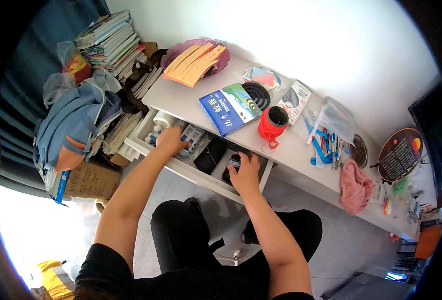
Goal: The person organizes items in a drawer by picking up boxes of mosquito coils, a container of seeds, and wooden sticks, then placing them back into the compartments of the open drawer.
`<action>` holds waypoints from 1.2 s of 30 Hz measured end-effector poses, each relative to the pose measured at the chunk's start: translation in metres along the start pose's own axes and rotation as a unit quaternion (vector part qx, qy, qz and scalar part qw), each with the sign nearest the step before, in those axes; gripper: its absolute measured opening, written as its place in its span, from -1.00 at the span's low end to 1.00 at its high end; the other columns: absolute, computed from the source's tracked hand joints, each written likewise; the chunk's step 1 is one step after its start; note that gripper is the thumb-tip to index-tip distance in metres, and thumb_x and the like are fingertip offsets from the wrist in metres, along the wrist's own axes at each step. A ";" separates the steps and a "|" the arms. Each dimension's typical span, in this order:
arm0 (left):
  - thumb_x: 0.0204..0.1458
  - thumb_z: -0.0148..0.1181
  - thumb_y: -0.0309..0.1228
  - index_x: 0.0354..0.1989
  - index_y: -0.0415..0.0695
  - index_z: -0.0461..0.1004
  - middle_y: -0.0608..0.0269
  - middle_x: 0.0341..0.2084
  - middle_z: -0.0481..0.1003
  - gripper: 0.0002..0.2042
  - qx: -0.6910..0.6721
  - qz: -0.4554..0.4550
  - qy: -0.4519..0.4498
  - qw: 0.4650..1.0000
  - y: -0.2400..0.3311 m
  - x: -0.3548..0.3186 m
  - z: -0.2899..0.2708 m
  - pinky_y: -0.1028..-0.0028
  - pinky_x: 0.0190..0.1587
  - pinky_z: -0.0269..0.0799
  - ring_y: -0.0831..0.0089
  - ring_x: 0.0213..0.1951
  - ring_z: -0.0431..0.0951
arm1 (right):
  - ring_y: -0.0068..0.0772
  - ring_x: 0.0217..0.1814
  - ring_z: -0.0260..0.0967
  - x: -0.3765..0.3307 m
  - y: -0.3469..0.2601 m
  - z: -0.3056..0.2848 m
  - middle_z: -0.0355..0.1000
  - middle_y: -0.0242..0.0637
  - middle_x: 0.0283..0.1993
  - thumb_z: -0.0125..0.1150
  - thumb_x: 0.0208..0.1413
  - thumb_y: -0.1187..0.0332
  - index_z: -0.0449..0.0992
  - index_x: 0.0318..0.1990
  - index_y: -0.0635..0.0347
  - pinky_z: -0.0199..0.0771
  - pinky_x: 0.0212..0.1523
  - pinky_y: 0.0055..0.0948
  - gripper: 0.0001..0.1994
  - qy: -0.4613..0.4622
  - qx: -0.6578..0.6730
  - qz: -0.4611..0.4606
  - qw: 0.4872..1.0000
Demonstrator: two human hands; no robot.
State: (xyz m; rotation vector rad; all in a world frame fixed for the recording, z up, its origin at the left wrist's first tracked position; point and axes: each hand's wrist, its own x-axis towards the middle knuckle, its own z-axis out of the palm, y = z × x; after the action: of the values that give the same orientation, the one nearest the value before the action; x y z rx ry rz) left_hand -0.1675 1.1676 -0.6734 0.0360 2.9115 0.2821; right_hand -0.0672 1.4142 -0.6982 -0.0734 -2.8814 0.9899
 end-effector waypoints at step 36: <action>-0.22 0.33 -0.44 0.01 -0.25 0.29 0.03 -0.14 0.39 -0.45 -0.344 0.302 0.253 0.853 0.183 -0.036 -0.010 0.37 -0.26 0.42 0.27 -0.24 0.48 | -0.10 0.08 0.32 0.077 0.001 -0.117 0.34 -0.01 0.05 0.40 -0.28 0.39 -0.08 0.31 0.25 0.31 0.08 -0.26 -0.04 0.224 0.111 -0.117 0.961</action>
State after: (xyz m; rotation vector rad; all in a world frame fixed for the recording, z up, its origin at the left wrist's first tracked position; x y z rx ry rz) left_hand -0.1343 1.3438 -0.6210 0.8860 2.9774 1.6324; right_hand -0.1312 1.4923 -0.6010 0.0538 -2.2969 1.0778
